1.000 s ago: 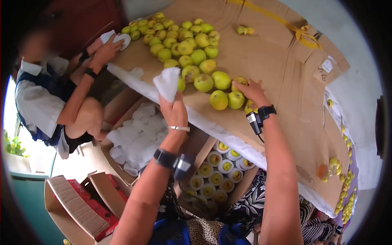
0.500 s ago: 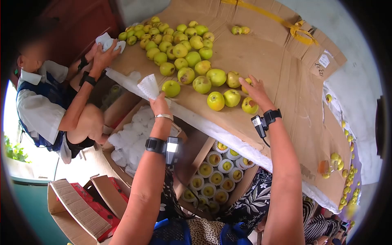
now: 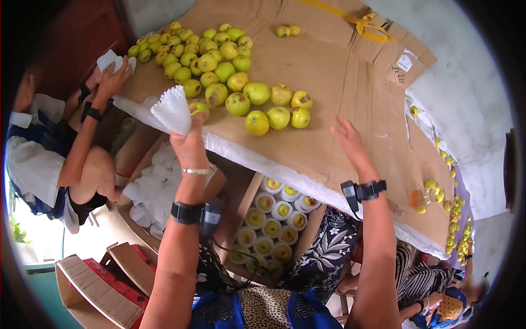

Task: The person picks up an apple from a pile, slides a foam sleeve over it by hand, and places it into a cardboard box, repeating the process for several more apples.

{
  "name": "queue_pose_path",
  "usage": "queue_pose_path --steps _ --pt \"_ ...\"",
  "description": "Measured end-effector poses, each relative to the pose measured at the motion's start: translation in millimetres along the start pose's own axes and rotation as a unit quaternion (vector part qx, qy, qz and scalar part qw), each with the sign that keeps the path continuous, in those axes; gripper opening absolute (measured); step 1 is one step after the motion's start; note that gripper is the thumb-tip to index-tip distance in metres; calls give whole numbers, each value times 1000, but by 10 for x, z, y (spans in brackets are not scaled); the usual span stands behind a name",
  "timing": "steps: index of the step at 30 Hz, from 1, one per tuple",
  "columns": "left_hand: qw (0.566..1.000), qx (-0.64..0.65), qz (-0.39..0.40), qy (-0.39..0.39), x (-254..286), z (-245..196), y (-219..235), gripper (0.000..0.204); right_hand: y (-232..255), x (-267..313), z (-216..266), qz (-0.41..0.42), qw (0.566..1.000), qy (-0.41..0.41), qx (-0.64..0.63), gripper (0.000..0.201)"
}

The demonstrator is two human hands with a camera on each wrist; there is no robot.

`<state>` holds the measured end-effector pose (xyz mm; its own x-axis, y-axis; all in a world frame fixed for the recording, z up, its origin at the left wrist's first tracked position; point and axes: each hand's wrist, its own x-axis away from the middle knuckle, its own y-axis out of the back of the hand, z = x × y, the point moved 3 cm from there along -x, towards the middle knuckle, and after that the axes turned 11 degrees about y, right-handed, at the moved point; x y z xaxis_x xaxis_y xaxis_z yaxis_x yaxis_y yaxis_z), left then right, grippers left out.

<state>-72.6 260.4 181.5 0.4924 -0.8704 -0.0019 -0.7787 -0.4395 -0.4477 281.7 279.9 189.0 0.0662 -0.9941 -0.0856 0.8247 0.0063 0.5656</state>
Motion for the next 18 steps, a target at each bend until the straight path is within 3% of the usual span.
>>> queue_pose_path --steps 2,5,7,8,11,14,18 --pt "993 34 86 71 275 -53 -140 23 35 197 -26 15 999 -22 -20 56" --pt "972 96 110 186 412 15 -186 18 -78 172 -91 -26 990 -59 -128 60" --pt "951 106 101 273 471 26 -190 13 -271 51 -38 -57 994 -17 -89 61" --pt "946 114 99 286 480 46 -150 13 -354 -9 -19 -73 995 3 -68 62" --pt "940 138 100 295 386 6 -73 13 -556 -257 73 -94 958 211 168 66" --pt "940 151 102 289 347 15 -75 13 -701 -416 102 -56 953 218 204 67" --pt "944 135 77 290 262 51 -90 16 -806 -476 21 -59 967 129 210 73"
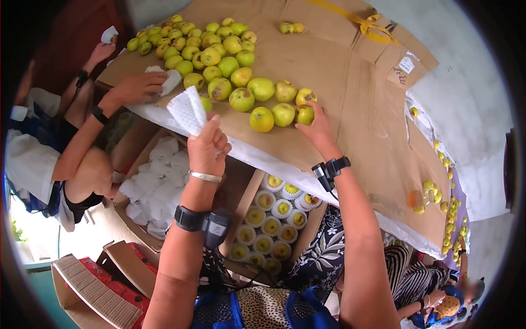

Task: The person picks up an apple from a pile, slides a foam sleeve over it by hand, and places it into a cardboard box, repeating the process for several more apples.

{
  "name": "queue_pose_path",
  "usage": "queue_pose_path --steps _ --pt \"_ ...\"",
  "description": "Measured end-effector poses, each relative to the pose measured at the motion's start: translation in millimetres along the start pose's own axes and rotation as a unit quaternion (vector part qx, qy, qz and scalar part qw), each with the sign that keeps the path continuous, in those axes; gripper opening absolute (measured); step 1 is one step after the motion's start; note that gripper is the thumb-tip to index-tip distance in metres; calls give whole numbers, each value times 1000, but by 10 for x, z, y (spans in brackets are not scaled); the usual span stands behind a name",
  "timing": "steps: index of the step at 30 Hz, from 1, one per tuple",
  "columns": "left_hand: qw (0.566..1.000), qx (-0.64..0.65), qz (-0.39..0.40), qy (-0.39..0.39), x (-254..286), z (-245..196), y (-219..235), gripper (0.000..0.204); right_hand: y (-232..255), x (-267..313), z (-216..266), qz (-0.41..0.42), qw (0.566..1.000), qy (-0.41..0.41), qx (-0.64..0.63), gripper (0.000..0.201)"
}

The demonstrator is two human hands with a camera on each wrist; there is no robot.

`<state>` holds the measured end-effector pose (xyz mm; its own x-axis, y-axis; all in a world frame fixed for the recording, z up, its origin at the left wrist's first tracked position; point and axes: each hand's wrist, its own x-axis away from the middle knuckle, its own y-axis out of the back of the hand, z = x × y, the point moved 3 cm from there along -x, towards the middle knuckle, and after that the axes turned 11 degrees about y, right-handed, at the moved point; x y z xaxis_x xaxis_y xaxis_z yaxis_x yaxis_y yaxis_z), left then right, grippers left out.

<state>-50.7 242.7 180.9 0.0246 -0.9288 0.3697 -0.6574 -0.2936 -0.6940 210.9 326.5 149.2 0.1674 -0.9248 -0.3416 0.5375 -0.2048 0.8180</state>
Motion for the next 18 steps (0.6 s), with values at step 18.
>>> queue_pose_path --steps 18 --pt "986 -117 120 1 -22 222 -163 26 641 938 -192 -60 751 -186 -630 45"
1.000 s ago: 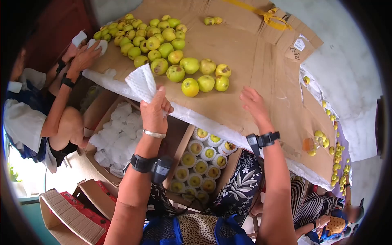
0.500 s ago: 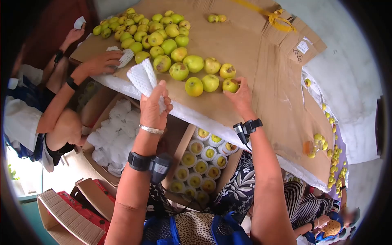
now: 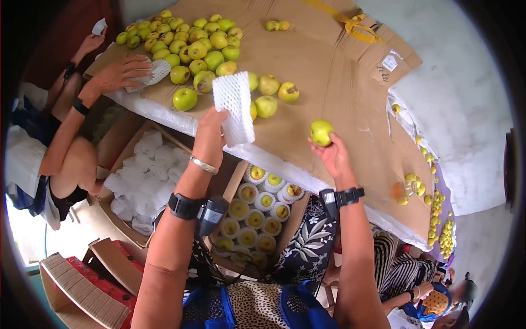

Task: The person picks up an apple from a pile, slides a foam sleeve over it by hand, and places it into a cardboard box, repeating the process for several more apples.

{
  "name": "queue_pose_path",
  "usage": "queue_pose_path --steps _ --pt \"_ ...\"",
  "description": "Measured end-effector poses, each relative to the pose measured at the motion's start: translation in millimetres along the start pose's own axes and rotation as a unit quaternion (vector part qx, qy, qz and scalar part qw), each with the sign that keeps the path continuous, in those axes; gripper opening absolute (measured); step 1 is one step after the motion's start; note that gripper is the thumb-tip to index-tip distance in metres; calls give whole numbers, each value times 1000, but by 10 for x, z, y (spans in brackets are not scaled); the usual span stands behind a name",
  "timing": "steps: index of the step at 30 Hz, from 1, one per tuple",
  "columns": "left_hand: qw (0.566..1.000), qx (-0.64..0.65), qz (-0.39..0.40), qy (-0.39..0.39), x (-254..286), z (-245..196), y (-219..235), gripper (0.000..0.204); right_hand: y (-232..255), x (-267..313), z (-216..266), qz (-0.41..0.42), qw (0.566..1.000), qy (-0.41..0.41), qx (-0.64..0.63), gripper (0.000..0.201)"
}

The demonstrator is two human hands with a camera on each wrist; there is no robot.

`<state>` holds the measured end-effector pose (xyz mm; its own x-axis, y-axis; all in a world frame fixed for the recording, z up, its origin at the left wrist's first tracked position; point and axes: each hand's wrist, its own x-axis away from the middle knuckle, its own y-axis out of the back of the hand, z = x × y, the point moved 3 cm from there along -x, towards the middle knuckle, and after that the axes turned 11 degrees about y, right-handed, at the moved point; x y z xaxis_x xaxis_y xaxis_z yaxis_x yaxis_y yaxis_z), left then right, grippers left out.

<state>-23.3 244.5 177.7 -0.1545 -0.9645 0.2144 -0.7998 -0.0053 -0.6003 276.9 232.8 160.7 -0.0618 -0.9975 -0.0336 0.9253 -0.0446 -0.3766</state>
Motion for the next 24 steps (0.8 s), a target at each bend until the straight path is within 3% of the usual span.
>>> queue_pose_path --steps 2,6,12,13,15,19,22,24 --pt "997 -58 -37 20 5 32 -88 25 -125 205 173 -12 992 -40 -122 45" --pt "983 -130 -15 -132 -145 184 -103 20 -340 453 324 25 967 -92 -236 56" --pt "983 -157 1 -90 -147 184 -177 18 -619 670 386 71 933 -129 -329 63" --pt "988 -146 16 -55 -92 160 -237 18 -664 691 393 73 933 -130 -328 63" --pt "991 -109 44 -63 -55 161 -325 19 -690 756 432 74 935 -131 -321 63" --pt "985 -130 85 -70 19 206 -419 22 -687 776 423 85 939 -96 -319 62" --pt "970 -174 168 8 97 272 -427 20 -620 674 455 52 963 -25 -262 58" --pt "963 -199 178 25 135 270 -413 19 -493 495 447 31 964 26 -262 56"
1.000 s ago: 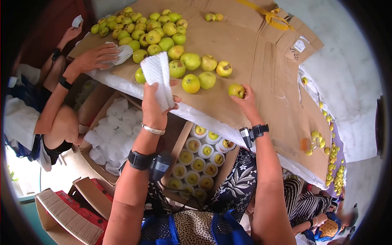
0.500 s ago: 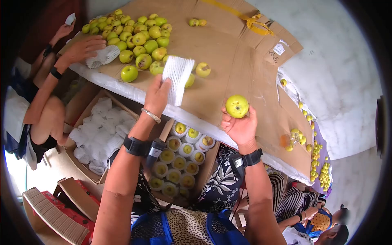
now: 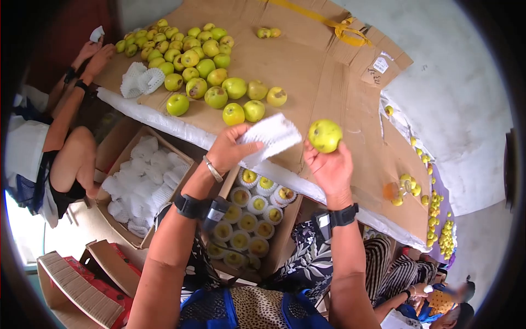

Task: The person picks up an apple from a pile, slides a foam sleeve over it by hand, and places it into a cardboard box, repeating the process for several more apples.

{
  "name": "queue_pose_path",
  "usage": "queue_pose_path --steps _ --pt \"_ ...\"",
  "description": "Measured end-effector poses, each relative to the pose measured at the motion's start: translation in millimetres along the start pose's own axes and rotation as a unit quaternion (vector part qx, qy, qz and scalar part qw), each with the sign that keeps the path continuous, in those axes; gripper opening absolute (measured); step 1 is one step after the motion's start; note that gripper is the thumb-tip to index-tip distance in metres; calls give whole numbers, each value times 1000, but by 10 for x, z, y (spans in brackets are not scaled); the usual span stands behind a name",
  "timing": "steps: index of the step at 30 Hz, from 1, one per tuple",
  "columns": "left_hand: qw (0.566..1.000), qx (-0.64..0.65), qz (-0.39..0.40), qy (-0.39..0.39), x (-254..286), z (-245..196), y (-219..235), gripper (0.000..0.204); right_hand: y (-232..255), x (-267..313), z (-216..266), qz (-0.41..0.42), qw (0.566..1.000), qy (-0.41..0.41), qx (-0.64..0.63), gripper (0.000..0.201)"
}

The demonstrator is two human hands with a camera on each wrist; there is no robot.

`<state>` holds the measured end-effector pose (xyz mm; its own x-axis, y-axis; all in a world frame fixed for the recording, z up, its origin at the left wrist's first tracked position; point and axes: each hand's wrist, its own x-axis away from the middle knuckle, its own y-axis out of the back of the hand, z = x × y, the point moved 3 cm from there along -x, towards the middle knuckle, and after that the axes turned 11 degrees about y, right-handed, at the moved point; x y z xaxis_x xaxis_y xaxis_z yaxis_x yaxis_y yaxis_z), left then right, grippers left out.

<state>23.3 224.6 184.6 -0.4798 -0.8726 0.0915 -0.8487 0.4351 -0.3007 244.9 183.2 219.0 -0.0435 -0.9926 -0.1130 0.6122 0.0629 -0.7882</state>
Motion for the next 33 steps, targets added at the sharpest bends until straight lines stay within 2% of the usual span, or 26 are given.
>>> queue_pose_path --steps 1,4,6,8,11,12,13,14,17,20,21,22,23,24,25,27,30,31,33 --pt "1000 -5 4 13 8 24 1 18 52 -98 66 19 1000 0 -19 52" --pt "998 -2 26 61 4 26 -65 22 75 -225 162 21 998 42 42 55" --pt "997 -21 32 70 30 -24 -85 25 72 -199 82 67 998 -4 11 59" --pt "996 -61 30 50 -77 57 -6 41 111 -96 -48 80 995 -50 -25 62" --pt "996 -47 33 73 -75 96 -45 56 442 71 -272 -4 999 -51 18 61" --pt "994 -43 54 89 -114 96 -26 61 483 68 -306 5 996 -91 -10 60" --pt "989 -85 59 108 -123 89 -5 61 507 42 -329 20 994 -102 -19 60" --pt "989 -98 58 95 -131 89 -11 60 524 31 -345 37 992 -115 -25 60" --pt "993 -83 44 78 -156 98 -68 60 561 13 -307 60 989 -131 -21 63" --pt "988 -139 -67 -18 -302 231 16 56 602 -21 -247 14 991 -107 -76 62" --pt "946 -205 -122 -218 -313 180 -24 50 626 -32 -188 37 991 -90 -94 61" --pt "883 -303 -221 -281 -274 105 -51 40 626 -38 -150 21 992 -68 -107 60" --pt "887 -279 -236 -282 -241 59 -93 43 672 -64 -136 38 992 -55 -107 60" --pt "917 -229 -203 -256 -244 89 -146 44 656 -78 -126 55 992 -41 -107 61" --pt "942 -177 -173 -227 -245 120 -200 47 649 -67 -130 42 998 -28 -29 64" --pt "982 -67 -90 -152 -277 262 -328 38 573 -43 -185 17 992 -4 127 70" --pt "988 -55 -86 -112 -330 405 -456 37 470 55 -375 40 989 -38 134 70" --pt "987 -99 -83 -94 -364 428 -422 36 441 57 -414 36 994 -38 100 68" --pt "978 -186 -78 -61 -398 443 -342 36 465 65 -436 43 991 -51 118 68"
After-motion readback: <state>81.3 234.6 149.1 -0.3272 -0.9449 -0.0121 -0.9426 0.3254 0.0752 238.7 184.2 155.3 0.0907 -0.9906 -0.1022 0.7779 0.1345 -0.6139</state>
